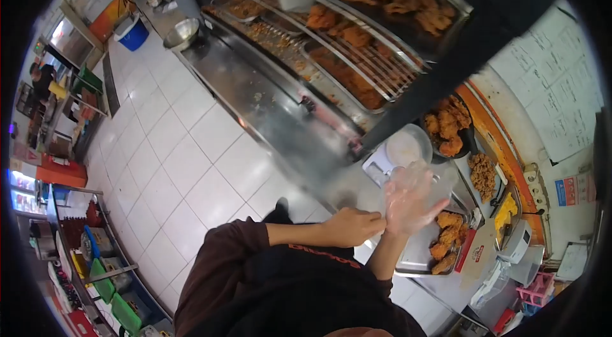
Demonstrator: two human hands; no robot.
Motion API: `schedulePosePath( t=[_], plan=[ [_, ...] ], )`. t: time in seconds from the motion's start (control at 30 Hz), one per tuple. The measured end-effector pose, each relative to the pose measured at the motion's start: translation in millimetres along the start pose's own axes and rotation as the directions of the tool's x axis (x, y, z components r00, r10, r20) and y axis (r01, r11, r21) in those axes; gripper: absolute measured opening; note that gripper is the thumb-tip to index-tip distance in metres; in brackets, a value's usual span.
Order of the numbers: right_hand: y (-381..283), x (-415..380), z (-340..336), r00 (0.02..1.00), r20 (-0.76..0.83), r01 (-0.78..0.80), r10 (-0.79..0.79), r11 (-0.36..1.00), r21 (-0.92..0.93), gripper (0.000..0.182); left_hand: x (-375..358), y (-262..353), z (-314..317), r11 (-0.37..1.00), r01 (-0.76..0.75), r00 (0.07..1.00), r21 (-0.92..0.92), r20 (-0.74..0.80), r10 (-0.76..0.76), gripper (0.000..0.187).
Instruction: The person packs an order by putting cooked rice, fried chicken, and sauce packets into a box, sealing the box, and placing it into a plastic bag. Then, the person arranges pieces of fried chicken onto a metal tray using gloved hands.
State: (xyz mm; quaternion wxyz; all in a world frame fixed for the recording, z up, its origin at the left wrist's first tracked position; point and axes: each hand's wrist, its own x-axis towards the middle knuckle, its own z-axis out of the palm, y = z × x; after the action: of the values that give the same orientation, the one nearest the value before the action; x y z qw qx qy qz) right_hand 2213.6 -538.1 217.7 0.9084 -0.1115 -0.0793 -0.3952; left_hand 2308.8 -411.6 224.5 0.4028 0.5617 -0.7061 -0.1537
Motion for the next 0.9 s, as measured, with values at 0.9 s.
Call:
schedulePosePath(
  t=[0.9],
  plan=[
    [174.4, 336.0, 61.9, 0.916, 0.344, -0.153, -0.206, -0.973, -0.175, 0.041, -167.8, -139.0, -158.2, 0.873, 0.44, 0.835, -0.209, -0.262, -0.484, 0.017]
  ],
)
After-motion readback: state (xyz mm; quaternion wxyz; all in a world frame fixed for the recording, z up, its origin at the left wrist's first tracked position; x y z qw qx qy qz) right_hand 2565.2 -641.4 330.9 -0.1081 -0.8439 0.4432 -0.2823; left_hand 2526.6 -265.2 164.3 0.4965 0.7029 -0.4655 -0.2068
